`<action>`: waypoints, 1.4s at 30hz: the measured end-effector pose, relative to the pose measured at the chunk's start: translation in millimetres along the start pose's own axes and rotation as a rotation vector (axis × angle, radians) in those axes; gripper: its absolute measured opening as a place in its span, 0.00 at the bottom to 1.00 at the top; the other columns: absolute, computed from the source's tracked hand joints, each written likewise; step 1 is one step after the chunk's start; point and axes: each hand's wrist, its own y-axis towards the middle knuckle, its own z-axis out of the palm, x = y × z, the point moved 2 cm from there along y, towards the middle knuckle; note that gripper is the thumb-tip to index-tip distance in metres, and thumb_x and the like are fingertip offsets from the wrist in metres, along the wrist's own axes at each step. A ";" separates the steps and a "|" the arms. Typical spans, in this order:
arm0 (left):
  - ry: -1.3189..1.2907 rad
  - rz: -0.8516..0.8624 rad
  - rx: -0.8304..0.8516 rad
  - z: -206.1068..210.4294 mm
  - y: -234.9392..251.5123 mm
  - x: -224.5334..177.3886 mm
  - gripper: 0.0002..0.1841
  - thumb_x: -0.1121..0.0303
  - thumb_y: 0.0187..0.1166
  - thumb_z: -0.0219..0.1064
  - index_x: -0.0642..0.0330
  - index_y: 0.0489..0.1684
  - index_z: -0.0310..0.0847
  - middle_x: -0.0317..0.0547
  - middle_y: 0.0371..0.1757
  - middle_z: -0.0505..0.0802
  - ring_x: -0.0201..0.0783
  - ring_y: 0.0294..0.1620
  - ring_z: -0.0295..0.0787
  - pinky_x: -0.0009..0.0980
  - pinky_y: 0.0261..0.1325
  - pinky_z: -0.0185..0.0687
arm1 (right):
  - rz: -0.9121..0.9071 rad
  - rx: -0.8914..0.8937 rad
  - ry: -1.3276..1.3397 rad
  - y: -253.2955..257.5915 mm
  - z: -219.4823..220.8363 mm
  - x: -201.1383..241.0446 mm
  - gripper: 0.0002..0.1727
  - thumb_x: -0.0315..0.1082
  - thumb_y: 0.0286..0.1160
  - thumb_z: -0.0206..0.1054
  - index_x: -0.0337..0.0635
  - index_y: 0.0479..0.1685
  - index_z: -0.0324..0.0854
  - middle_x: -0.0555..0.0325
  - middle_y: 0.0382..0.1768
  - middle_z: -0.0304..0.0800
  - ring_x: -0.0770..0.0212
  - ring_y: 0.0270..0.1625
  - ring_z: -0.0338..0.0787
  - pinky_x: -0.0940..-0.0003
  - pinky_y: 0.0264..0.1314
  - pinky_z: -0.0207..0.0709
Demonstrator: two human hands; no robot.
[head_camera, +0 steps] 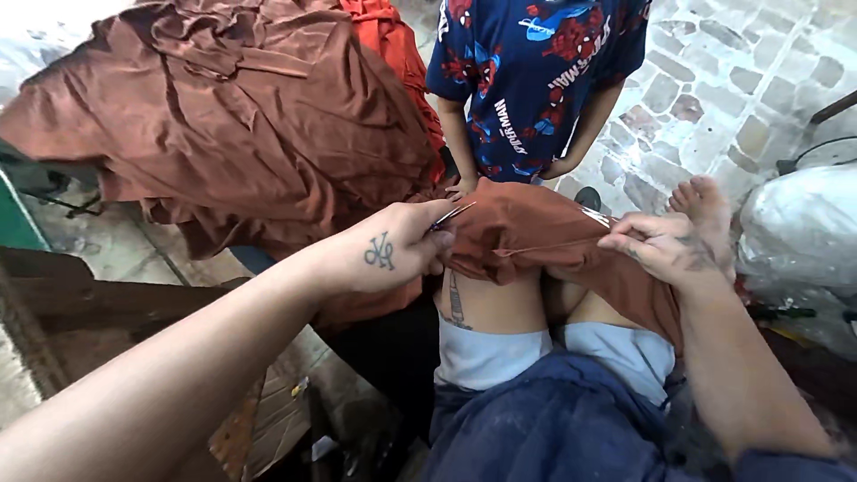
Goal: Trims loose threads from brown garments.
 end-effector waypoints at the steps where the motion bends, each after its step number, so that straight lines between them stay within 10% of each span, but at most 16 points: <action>1: -0.063 -0.023 -0.019 -0.1 -0.7 -2.1 0.07 0.68 0.90 0.55 0.52 0.47 0.80 0.30 0.32 0.92 0.23 0.32 0.92 0.24 0.39 0.91 | 0.028 -0.005 -0.088 2.7 -0.1 2.9 0.15 0.40 0.73 0.74 0.35 0.29 0.87 0.54 0.25 0.85 0.64 0.26 0.80 0.64 0.32 0.75; 3: -0.216 -0.051 -0.055 -0.7 -0.2 -3.5 0.08 0.70 0.90 0.53 0.55 0.47 0.79 0.35 0.33 0.93 0.28 0.32 0.93 0.26 0.40 0.93 | 0.000 -0.086 -0.207 2.6 5.6 21.9 0.15 0.39 0.76 0.72 0.32 0.42 0.89 0.40 0.42 0.90 0.41 0.46 0.90 0.42 0.52 0.82; 7: -0.400 -0.040 -0.105 -1.8 1.0 -1.0 0.09 0.72 0.89 0.51 0.59 0.45 0.78 0.40 0.31 0.92 0.34 0.31 0.94 0.29 0.37 0.93 | -0.224 -0.255 -0.076 -11.0 60.0 94.1 0.20 0.48 0.84 0.65 0.39 0.50 0.89 0.44 0.52 0.90 0.48 0.62 0.88 0.53 0.68 0.81; 16: 0.121 0.095 -0.114 8.4 -2.3 2.8 0.10 0.61 0.89 0.53 0.51 0.44 0.79 0.28 0.27 0.86 0.21 0.27 0.85 0.24 0.32 0.84 | -0.477 -0.331 -0.043 2.4 85.5 95.2 0.17 0.41 0.88 0.60 0.42 0.42 0.92 0.56 0.22 0.85 0.62 0.25 0.84 0.70 0.30 0.78; 28: 0.603 0.273 -0.309 2.6 -5.9 -6.5 0.07 0.68 0.76 0.56 0.59 0.38 0.78 0.45 0.27 0.83 0.47 0.23 0.86 0.46 0.22 0.80 | -0.459 -0.389 -0.118 3.6 61.9 59.3 0.18 0.44 0.87 0.61 0.43 0.39 0.92 0.58 0.24 0.87 0.65 0.29 0.86 0.75 0.34 0.81; 42: 0.546 0.183 -0.362 -19.2 -20.6 9.3 0.05 0.67 0.74 0.59 0.53 0.36 0.80 0.32 0.21 0.79 0.33 0.18 0.80 0.38 0.18 0.76 | -0.300 -0.360 -0.239 -17.3 18.2 11.4 0.20 0.43 0.88 0.60 0.38 0.39 0.92 0.50 0.29 0.94 0.60 0.33 0.93 0.68 0.39 0.86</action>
